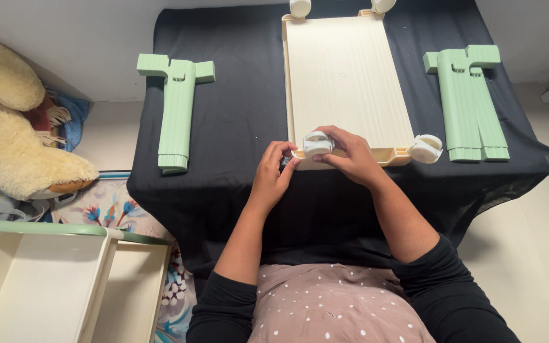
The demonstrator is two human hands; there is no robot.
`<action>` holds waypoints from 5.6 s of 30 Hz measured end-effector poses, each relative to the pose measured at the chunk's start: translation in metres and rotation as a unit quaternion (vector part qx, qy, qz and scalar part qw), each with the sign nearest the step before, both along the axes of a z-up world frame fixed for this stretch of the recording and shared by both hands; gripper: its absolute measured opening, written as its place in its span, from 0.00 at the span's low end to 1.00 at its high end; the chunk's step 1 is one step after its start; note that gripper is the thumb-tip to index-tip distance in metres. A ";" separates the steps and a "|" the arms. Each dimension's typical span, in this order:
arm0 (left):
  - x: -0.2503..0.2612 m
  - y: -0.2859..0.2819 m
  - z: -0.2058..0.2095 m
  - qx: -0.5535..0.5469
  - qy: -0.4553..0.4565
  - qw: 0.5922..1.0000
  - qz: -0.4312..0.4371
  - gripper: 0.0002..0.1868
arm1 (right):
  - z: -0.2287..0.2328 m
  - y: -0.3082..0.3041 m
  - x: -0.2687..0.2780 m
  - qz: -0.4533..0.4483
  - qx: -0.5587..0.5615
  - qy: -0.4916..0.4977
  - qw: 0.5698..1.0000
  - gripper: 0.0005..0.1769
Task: The person disassembles a two-tier plastic rolling cart on a table. They remove the top frame, then detach the side supports and wheels from the bottom tray, placing the separated parts on the table.
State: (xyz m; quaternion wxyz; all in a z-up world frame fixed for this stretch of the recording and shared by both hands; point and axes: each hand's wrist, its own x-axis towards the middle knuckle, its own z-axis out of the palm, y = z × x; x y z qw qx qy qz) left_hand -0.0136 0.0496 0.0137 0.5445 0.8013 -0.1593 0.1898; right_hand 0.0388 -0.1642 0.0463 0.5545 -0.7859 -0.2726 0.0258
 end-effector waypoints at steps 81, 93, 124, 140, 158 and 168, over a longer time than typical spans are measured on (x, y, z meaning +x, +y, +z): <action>-0.003 -0.061 0.100 -0.146 -0.126 0.979 0.064 0.33 | 0.081 0.001 -0.059 0.053 0.346 -0.059 0.935 0.30; 0.005 -0.054 0.114 -0.103 -0.168 0.980 0.005 0.32 | 0.148 -0.008 -0.083 -0.122 -0.131 -0.155 0.972 0.17; 0.018 -0.053 0.110 -0.148 -0.154 0.974 -0.080 0.27 | 0.150 -0.016 -0.072 -0.026 -0.078 -0.108 0.991 0.16; 0.018 -0.061 0.103 -0.131 -0.164 0.975 -0.075 0.28 | 0.141 -0.021 -0.075 -0.037 -0.058 -0.080 0.994 0.15; 0.032 -0.023 0.110 -0.192 -0.130 0.969 0.084 0.42 | 0.116 -0.037 -0.071 0.020 0.146 0.009 0.989 0.11; 0.029 -0.025 0.107 -0.196 -0.130 0.969 0.077 0.43 | 0.095 -0.041 -0.060 0.072 0.221 0.071 0.970 0.27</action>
